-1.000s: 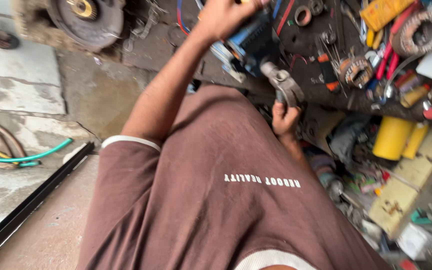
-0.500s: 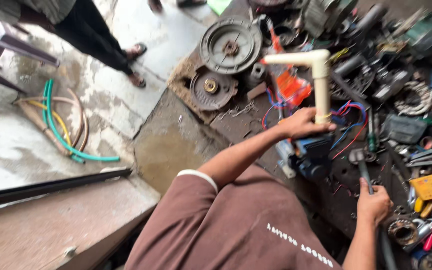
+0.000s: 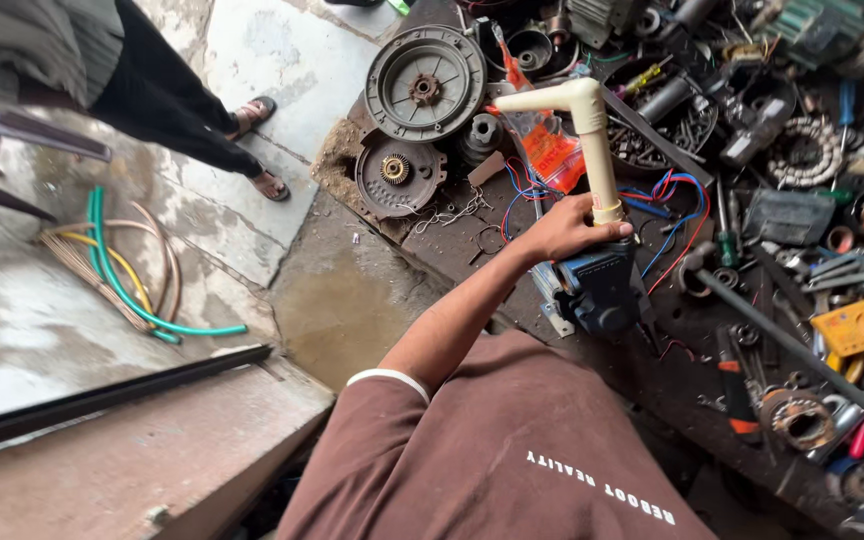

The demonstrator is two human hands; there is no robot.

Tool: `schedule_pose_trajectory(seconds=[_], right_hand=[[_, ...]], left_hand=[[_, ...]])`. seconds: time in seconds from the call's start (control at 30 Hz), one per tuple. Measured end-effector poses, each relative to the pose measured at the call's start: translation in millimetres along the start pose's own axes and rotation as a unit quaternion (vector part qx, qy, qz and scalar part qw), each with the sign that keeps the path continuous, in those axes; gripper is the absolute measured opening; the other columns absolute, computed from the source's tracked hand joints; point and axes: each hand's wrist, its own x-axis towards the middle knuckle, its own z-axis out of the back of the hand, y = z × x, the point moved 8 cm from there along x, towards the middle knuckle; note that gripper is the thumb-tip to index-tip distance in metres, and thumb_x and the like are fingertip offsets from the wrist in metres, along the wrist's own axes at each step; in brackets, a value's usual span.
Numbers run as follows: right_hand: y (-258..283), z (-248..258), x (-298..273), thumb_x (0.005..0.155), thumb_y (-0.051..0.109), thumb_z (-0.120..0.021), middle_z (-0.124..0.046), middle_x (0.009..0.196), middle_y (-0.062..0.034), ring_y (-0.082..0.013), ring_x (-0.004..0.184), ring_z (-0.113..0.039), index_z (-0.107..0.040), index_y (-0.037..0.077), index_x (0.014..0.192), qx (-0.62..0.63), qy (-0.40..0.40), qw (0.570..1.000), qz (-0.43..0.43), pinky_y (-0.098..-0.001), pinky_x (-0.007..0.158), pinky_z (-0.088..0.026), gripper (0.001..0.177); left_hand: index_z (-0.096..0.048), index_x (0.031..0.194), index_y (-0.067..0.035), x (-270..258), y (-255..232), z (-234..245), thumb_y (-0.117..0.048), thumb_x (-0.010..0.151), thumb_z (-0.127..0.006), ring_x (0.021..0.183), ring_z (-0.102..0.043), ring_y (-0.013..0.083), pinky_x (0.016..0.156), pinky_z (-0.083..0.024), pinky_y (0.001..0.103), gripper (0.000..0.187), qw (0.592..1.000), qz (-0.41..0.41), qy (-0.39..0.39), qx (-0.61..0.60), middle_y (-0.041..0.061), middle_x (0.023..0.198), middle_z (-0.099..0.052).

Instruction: The person is repairing a small electric motor by hand. They manipulate the internal copper windings and commutator, then attach a blue metal housing and a white PVC pipe to the motor assembly.

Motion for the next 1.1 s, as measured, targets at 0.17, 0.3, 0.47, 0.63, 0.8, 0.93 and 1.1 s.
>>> schedule_pose_trajectory(seconds=[0.17,0.3,0.47,0.63,0.8,0.93,1.1], right_hand=[[43,27,-18,0.090,0.025,-0.081,-0.069,0.117,-0.0160,-0.0292,0.103,-0.069,-0.063,0.001,0.120,0.075,-0.032,0.996,-0.028,-0.0414,0.089,-0.057,0.043],[98,-4,-15,0.086,0.021,-0.080,-0.068,0.125,-0.0152,-0.0289,0.109,-0.070,-0.059,0.002,0.128,0.126,0.076,0.986,-0.074,-0.0404,0.091,-0.059,0.050],[143,-141,-77,0.067,0.029,-0.090,-0.060,0.139,-0.0248,-0.0408,0.127,-0.060,-0.048,-0.001,0.145,-0.027,0.187,0.982,-0.004,-0.0471,0.101,-0.050,0.094],[135,-191,-85,0.063,0.044,-0.094,-0.054,0.140,-0.0293,-0.0456,0.127,-0.055,-0.032,0.001,0.152,-0.103,0.295,0.948,-0.053,-0.0512,0.101,-0.048,0.116],[131,-200,-107,0.071,0.036,-0.087,-0.062,0.129,-0.0294,-0.0480,0.117,-0.062,-0.023,0.005,0.158,-0.156,0.279,0.939,-0.124,-0.0529,0.098,-0.051,0.112],[116,-206,-124,0.075,0.030,-0.085,-0.062,0.124,-0.0346,-0.0521,0.112,-0.062,-0.019,0.002,0.159,-0.168,0.248,0.948,-0.107,-0.0561,0.094,-0.050,0.110],[93,-199,-136,0.077,0.030,-0.086,-0.063,0.124,-0.0344,-0.0498,0.115,-0.063,-0.022,0.000,0.158,-0.199,0.214,0.947,-0.131,-0.0538,0.097,-0.051,0.109]], left_hand=[[-0.074,0.095,-0.006,0,1,1,-0.059,0.086,-0.072,0.083,-0.069,0.0208,0.076,-0.057,0.040,0.054,0.999,0.015,0.037,0.031,0.009,0.086,-0.073],[-0.074,0.100,-0.008,-5,-5,7,-0.063,0.084,-0.071,0.085,-0.074,0.0235,0.076,-0.057,0.040,0.057,0.996,-0.019,0.011,0.088,0.010,0.089,-0.074],[-0.075,0.098,-0.009,5,-16,6,-0.065,0.081,-0.071,0.082,-0.074,0.0296,0.074,-0.057,0.043,0.059,0.993,-0.019,0.012,0.117,0.015,0.088,-0.075],[-0.076,0.095,-0.009,7,-33,15,-0.065,0.079,-0.071,0.081,-0.073,0.0322,0.073,-0.056,0.044,0.058,0.988,-0.043,0.010,0.146,0.015,0.088,-0.074],[-0.076,0.098,-0.010,-1,-35,17,-0.067,0.078,-0.070,0.082,-0.074,0.0325,0.073,-0.056,0.045,0.061,0.986,-0.011,0.054,0.159,0.015,0.088,-0.074],[-0.072,0.105,-0.005,-4,-44,34,-0.057,0.078,-0.076,0.085,-0.073,0.0311,0.075,-0.056,0.043,0.058,0.993,-0.063,0.046,0.088,0.015,0.091,-0.072],[-0.067,0.105,-0.002,-54,3,89,-0.038,0.092,-0.076,0.089,-0.070,0.0279,0.079,-0.056,0.040,0.040,0.994,-0.097,0.015,0.053,0.013,0.097,-0.069]])
